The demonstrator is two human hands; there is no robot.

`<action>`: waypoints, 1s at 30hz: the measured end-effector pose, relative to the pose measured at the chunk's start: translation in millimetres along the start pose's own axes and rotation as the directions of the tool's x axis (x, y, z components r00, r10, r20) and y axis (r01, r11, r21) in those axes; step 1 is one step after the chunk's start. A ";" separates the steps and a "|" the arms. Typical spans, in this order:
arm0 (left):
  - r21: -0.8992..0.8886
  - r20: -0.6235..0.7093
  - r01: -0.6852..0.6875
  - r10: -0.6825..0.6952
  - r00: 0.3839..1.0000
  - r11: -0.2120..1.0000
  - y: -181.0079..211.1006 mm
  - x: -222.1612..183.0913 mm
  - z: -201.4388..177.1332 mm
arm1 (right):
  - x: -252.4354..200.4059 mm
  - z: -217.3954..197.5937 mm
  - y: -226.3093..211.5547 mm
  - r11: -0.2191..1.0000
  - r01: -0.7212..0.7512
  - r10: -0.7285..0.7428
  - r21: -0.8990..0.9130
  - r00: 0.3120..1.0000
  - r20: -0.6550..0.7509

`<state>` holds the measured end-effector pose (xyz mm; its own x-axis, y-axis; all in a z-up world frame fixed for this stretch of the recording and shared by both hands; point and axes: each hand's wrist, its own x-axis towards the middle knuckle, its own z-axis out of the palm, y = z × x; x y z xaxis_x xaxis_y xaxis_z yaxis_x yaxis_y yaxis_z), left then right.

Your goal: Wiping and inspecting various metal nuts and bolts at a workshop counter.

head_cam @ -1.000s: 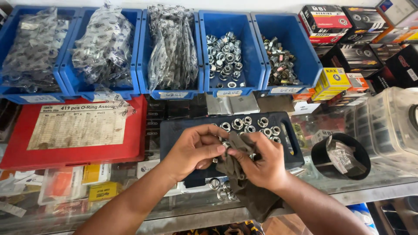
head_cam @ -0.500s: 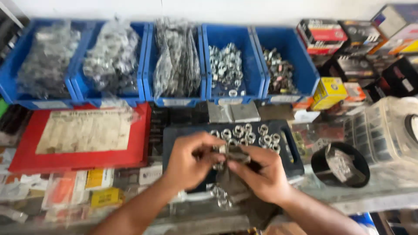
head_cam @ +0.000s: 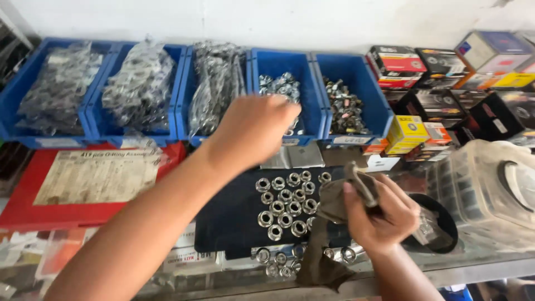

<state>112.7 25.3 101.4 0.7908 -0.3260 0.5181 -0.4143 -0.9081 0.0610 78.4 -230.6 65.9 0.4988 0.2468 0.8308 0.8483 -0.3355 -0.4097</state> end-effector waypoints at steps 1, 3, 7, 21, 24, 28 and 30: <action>-0.001 0.000 -0.012 0.012 1.000 1.000 -1.0 20.8 -1.0 | 0.0 3.8 1.7 1.000 -0.002 0.002 -0.008 1.000 -0.009; 0.001 0.338 0.262 -0.247 0.908 0.965 -0.9 60.8 -0.1 | -1.7 10.7 5.9 0.999 0.004 -0.002 -0.052 0.999 0.039; 0.119 0.365 0.275 -0.299 0.882 0.954 -17.1 98.9 48.1 | -9.7 25.4 13.4 0.994 0.103 -0.106 0.040 0.989 0.105; -0.493 0.176 0.475 -0.450 0.875 0.729 -14.9 77.9 49.5 | -18.6 32.0 7.2 0.988 0.079 -0.113 0.130 0.954 0.276; -0.801 0.295 0.459 -0.414 0.861 0.385 14.0 29.0 5.7 | -14.1 28.6 2.5 0.996 -0.010 -0.019 0.093 0.951 0.308; -0.842 0.283 0.410 -0.361 0.889 0.350 29.7 -48.5 3.0 | -15.1 25.7 -1.2 0.950 -0.265 0.194 0.165 0.915 0.353; -0.880 0.426 0.472 -0.356 0.832 0.049 41.1 -83.2 4.3 | -22.3 25.1 2.6 0.895 -0.395 0.288 0.206 0.867 0.407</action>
<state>31.8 13.9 57.1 0.9972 -0.0598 0.0460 -0.0441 0.0332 0.9985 73.9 -214.2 36.9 0.7493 0.4870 0.4489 0.5994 -0.2103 -0.7723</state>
